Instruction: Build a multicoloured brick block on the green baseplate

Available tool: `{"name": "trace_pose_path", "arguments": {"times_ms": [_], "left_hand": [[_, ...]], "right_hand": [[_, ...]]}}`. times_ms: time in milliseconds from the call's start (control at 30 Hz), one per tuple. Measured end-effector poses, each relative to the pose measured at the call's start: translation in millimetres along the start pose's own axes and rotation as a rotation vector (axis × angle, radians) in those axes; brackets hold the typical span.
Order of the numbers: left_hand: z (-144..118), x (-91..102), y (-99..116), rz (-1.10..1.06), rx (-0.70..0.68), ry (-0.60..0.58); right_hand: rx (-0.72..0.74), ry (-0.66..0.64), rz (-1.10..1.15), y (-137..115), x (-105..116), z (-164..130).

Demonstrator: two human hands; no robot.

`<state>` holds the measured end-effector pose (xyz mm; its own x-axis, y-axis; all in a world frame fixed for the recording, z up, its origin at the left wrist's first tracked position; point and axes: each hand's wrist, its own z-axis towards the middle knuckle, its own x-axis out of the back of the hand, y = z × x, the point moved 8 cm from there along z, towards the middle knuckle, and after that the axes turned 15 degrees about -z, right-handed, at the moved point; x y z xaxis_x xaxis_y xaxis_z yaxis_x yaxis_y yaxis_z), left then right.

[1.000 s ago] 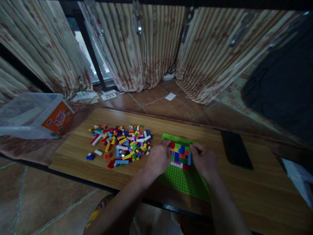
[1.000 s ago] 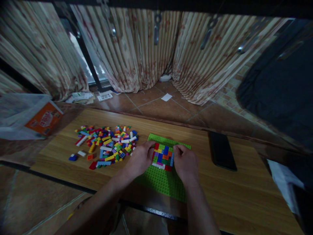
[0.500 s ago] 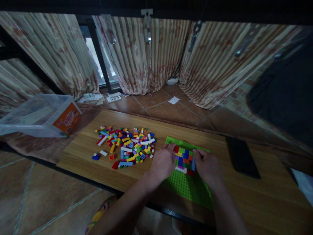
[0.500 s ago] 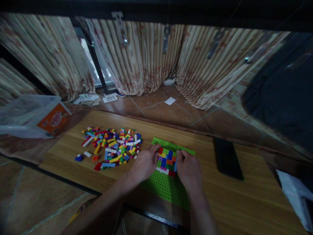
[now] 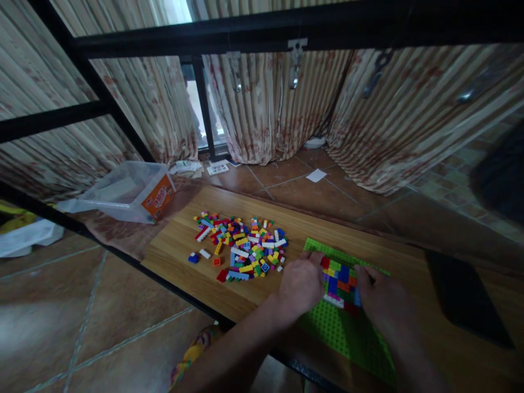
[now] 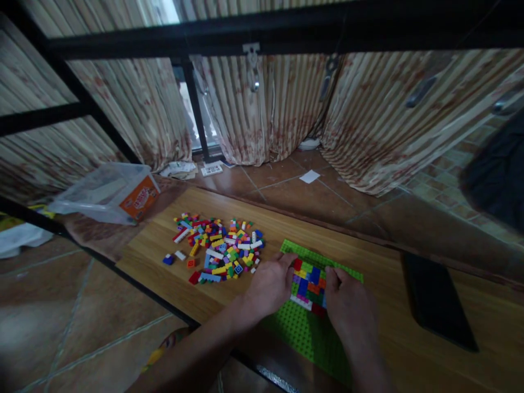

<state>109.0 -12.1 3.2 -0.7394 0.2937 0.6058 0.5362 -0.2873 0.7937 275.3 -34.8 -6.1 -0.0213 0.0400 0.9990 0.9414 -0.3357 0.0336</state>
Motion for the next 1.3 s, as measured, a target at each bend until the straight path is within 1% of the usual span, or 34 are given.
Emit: {"name": "trace_pose_path", "arguments": {"times_ms": [100, 200, 267, 600, 733, 833, 1133, 1300], "left_hand": [[-0.6, -0.1, 0.0, 0.001, -0.003, 0.01], [-1.1, -0.4, 0.3, -0.008, -0.009, 0.012], [-1.1, -0.5, 0.5, -0.008, -0.006, 0.005], [-1.3, 1.1, 2.1, 0.018, 0.005, 0.002], [-1.6, 1.3, 1.6, 0.023, 0.018, 0.004], [-1.7, 1.0, 1.8, 0.032, 0.022, 0.0], [-1.9, 0.2, 3.3, 0.05, 0.004, -0.011], [-1.1, -0.7, 2.2, 0.041, 0.0, -0.004]], "right_hand": [[-0.013, 0.007, 0.001, 0.2, -0.3, -0.5], [0.029, 0.032, 0.003, -3.9, -0.7, -0.1], [0.055, 0.026, 0.002, -6.8, -2.9, 0.8], [0.104, 0.039, -0.092, -16.2, -6.2, 2.0], [0.094, 0.031, -0.099, -15.2, -7.3, 1.3], [0.089, 0.052, -0.109, -15.0, -6.4, 0.9], [0.079, 0.06, -0.099, -16.7, -4.8, 2.0], [0.106, 0.085, -0.113, -17.9, -4.1, 0.6]]}}
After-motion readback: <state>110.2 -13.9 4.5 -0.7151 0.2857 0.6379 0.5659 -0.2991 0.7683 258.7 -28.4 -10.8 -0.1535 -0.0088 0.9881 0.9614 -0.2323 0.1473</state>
